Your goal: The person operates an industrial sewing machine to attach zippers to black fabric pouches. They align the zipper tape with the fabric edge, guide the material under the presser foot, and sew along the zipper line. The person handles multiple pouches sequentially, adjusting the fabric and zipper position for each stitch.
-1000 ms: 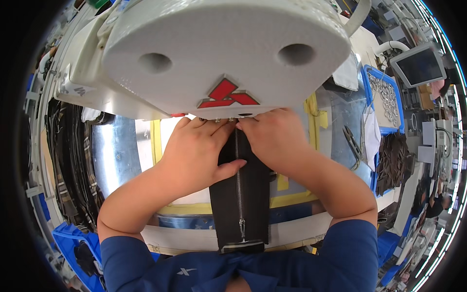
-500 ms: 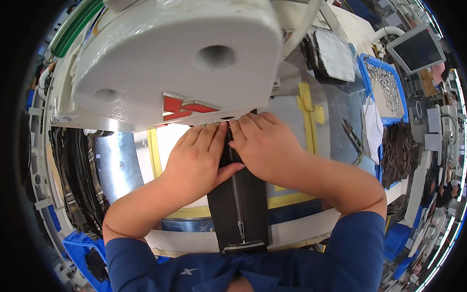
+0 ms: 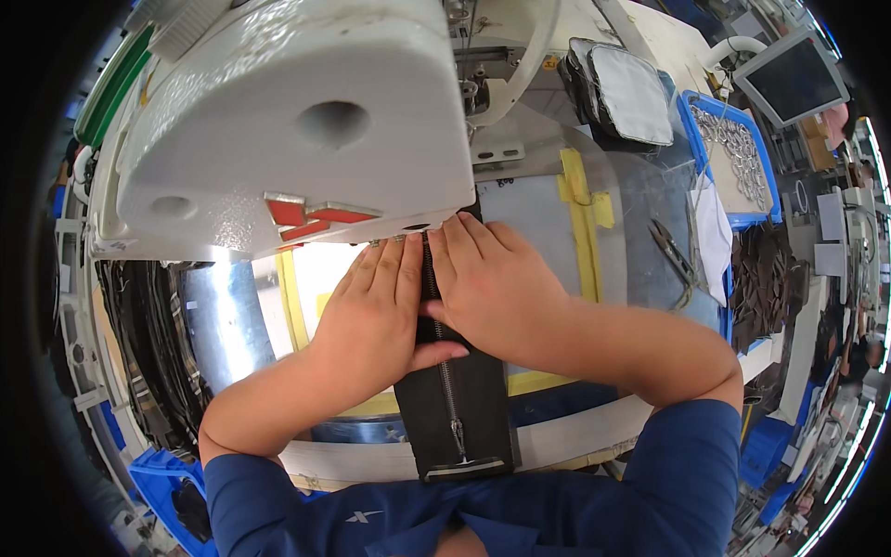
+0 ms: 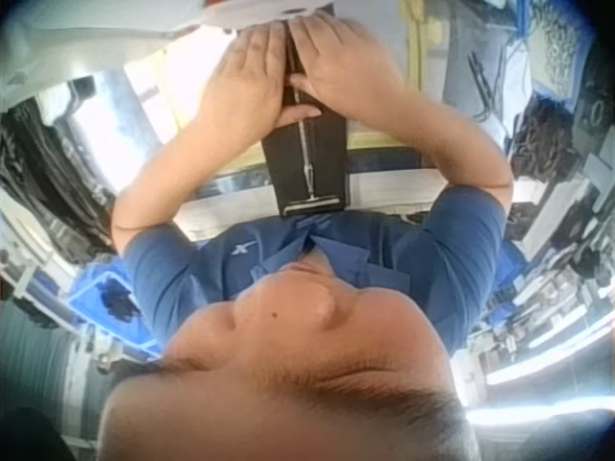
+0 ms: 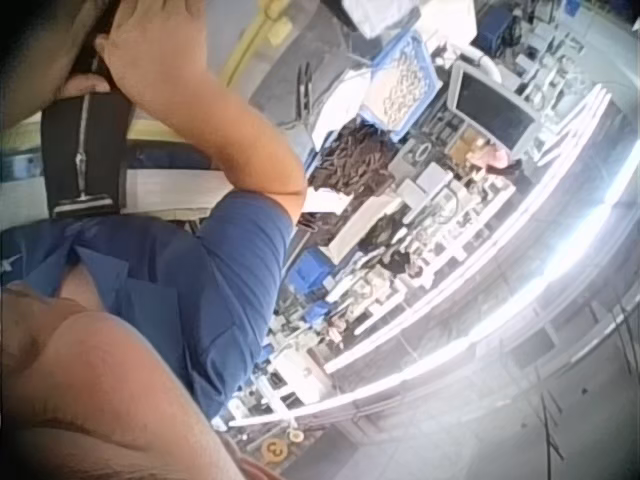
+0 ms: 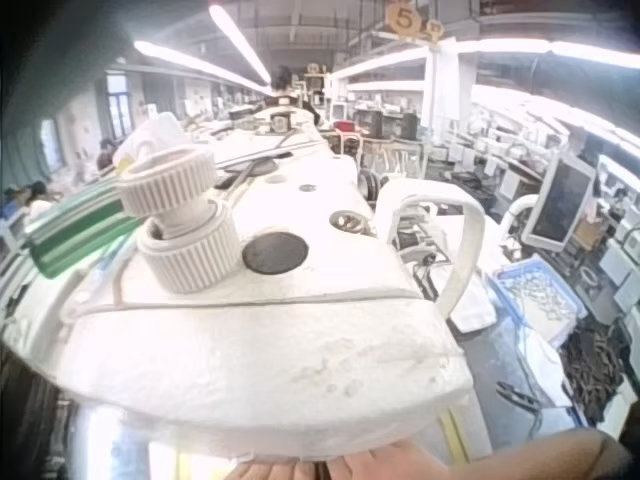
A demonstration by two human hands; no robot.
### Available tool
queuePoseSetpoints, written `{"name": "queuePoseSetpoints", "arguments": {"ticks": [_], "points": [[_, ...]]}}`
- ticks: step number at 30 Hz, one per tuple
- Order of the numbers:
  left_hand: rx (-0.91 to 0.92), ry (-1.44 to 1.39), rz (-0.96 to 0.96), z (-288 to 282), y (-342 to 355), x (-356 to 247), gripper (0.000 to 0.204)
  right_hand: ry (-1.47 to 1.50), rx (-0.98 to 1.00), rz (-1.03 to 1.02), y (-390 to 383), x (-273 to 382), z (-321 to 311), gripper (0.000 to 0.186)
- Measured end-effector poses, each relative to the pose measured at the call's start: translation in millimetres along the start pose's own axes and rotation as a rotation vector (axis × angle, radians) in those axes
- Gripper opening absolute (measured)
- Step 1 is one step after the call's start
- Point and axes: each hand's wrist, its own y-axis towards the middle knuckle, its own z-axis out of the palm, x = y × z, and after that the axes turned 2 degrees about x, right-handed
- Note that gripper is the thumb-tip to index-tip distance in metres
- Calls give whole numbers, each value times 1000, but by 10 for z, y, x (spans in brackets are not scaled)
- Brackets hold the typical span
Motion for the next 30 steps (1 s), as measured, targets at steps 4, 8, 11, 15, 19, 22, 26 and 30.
{"name": "queuePoseSetpoints", "arguments": {"ticks": [4, 8, 11, 15, 19, 22, 26, 30], "points": [[18, -29, 15, 14, -66, -18, 128, -43, 31, 58, -55, 155, -3, 94], [-3, -32, 17, 76, -93, -12, 131, -10, 44, 99, -78, 213, 37, 99], [-14, -33, 20, 79, -72, -1, 133, -7, 41, 99, -77, 197, 39, 98], [-8, -24, 11, 63, -32, 2, 134, -4, 6, 100, -69, 165, 21, 97], [-4, 1, 2, 5, -5, 6, 134, 34, -30, 96, -54, 140, 33, 100], [-25, 4, 19, -4, 25, 45, 133, 8, -70, 95, -40, 125, 1, 98], [-43, 10, 33, -17, 61, 64, 129, 7, -93, 90, -15, 101, -5, 94], [-44, 3, 36, -11, 55, 62, 120, 3, 49, 88, 0, 98, -74, 96]]}}
